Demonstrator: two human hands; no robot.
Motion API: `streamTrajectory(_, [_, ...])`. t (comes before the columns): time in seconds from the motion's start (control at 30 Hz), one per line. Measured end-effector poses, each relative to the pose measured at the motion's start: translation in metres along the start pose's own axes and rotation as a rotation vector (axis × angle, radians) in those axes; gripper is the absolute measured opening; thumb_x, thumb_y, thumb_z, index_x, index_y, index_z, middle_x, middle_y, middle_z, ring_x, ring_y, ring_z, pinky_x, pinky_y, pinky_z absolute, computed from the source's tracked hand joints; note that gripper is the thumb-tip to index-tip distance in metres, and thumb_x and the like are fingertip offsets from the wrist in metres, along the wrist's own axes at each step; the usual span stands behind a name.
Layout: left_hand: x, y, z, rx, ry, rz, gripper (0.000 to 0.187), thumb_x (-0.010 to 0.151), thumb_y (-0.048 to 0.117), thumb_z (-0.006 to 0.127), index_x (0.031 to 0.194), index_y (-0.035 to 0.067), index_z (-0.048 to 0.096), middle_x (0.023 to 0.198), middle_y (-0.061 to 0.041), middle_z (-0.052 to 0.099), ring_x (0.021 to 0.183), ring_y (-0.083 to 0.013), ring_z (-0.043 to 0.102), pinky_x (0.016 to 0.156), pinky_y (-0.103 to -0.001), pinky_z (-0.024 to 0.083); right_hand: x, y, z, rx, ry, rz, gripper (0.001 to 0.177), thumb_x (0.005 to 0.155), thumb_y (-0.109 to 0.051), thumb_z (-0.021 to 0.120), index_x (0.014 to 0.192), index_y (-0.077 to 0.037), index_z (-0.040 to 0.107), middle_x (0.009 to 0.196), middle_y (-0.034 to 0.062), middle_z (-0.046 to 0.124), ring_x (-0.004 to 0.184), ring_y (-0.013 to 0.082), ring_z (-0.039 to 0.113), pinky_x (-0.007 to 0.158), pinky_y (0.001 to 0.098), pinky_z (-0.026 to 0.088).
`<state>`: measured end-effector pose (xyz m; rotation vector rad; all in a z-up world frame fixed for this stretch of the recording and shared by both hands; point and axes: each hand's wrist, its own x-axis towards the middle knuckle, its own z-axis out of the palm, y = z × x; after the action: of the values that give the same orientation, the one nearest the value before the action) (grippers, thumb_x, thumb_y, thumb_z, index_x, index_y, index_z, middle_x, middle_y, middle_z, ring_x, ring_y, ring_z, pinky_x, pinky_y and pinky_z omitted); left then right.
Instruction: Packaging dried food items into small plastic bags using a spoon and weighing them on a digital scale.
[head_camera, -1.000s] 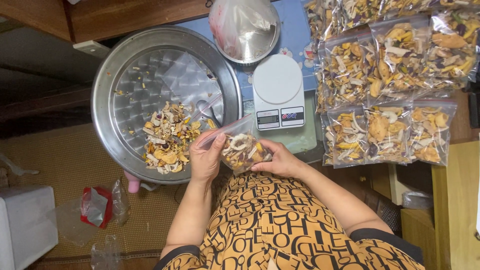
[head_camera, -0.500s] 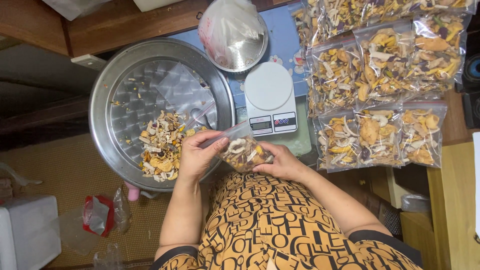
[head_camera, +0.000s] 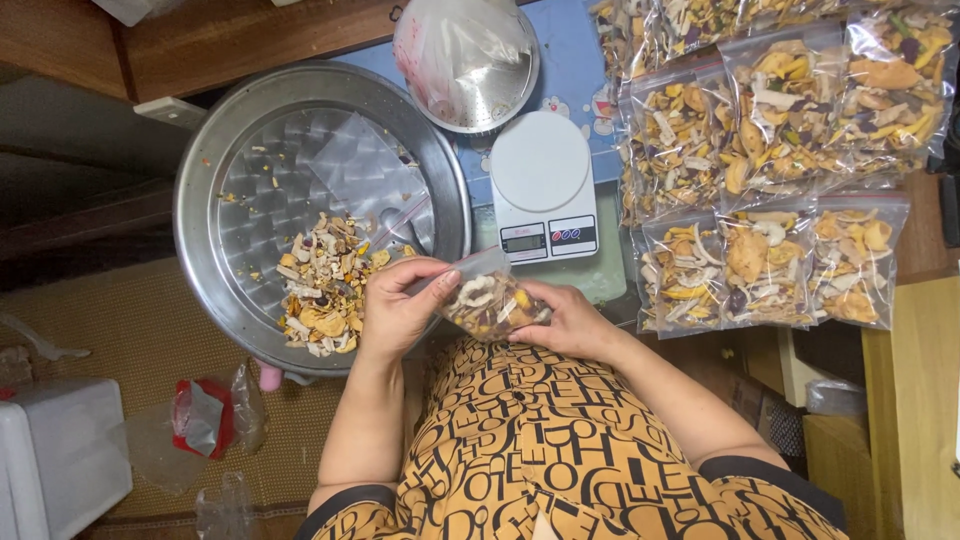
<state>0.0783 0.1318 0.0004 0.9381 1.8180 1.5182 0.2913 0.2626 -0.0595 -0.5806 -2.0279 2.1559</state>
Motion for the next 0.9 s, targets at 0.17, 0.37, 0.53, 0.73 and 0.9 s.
streamTrajectory(0.17, [0.001, 0.011, 0.003, -0.015, 0.017, -0.043, 0.014, 0.080, 0.005, 0.088, 0.092, 0.002, 0.081, 0.079, -0.013, 0.075, 0.075, -0.0145, 0.067, 0.069, -0.031, 0.054, -0.001, 0.004, 0.001, 0.073, 0.014, 0.003, 0.060, 0.070, -0.001, 0.090, 0.126, -0.002, 0.067, 0.107, 0.0226, 0.077, 0.102, 0.0420, 0.072, 0.092, 0.0562, 0.057])
streamTrajectory(0.37, [-0.003, 0.020, 0.002, -0.157, 0.109, -0.168, 0.027, 0.078, 0.004, 0.089, 0.101, -0.002, 0.079, 0.074, -0.010, 0.073, 0.069, -0.0094, 0.063, 0.064, -0.024, 0.056, -0.003, 0.006, 0.001, 0.136, 0.023, 0.019, 0.065, 0.070, 0.001, 0.090, 0.130, -0.002, 0.066, 0.110, 0.0231, 0.076, 0.104, 0.0415, 0.071, 0.096, 0.0563, 0.056])
streamTrajectory(0.53, [-0.004, 0.011, 0.004, -0.160, 0.130, -0.152, 0.019, 0.078, 0.000, 0.088, 0.095, 0.000, 0.080, 0.071, -0.012, 0.074, 0.066, -0.0099, 0.064, 0.058, -0.025, 0.055, -0.004, 0.012, 0.002, 0.150, 0.040, 0.020, 0.068, 0.069, 0.002, 0.091, 0.131, -0.004, 0.066, 0.112, 0.0218, 0.076, 0.107, 0.0384, 0.071, 0.096, 0.0547, 0.056])
streamTrajectory(0.73, [-0.006, 0.005, 0.005, -0.103, 0.140, -0.157, 0.016, 0.076, 0.001, 0.090, 0.090, 0.002, 0.081, 0.078, -0.013, 0.077, 0.072, -0.0097, 0.066, 0.063, -0.026, 0.056, -0.005, 0.016, 0.001, 0.135, 0.072, 0.000, 0.069, 0.066, 0.001, 0.093, 0.130, -0.003, 0.067, 0.109, 0.0218, 0.077, 0.104, 0.0363, 0.072, 0.094, 0.0517, 0.058])
streamTrajectory(0.9, [-0.004, -0.001, 0.005, -0.138, 0.149, -0.206, 0.014, 0.079, 0.001, 0.088, 0.091, 0.001, 0.080, 0.078, -0.011, 0.078, 0.073, -0.0073, 0.064, 0.065, -0.024, 0.056, -0.005, 0.020, 0.001, 0.161, 0.099, -0.016, 0.070, 0.064, 0.001, 0.094, 0.129, -0.003, 0.068, 0.109, 0.0216, 0.077, 0.104, 0.0346, 0.071, 0.093, 0.0513, 0.057])
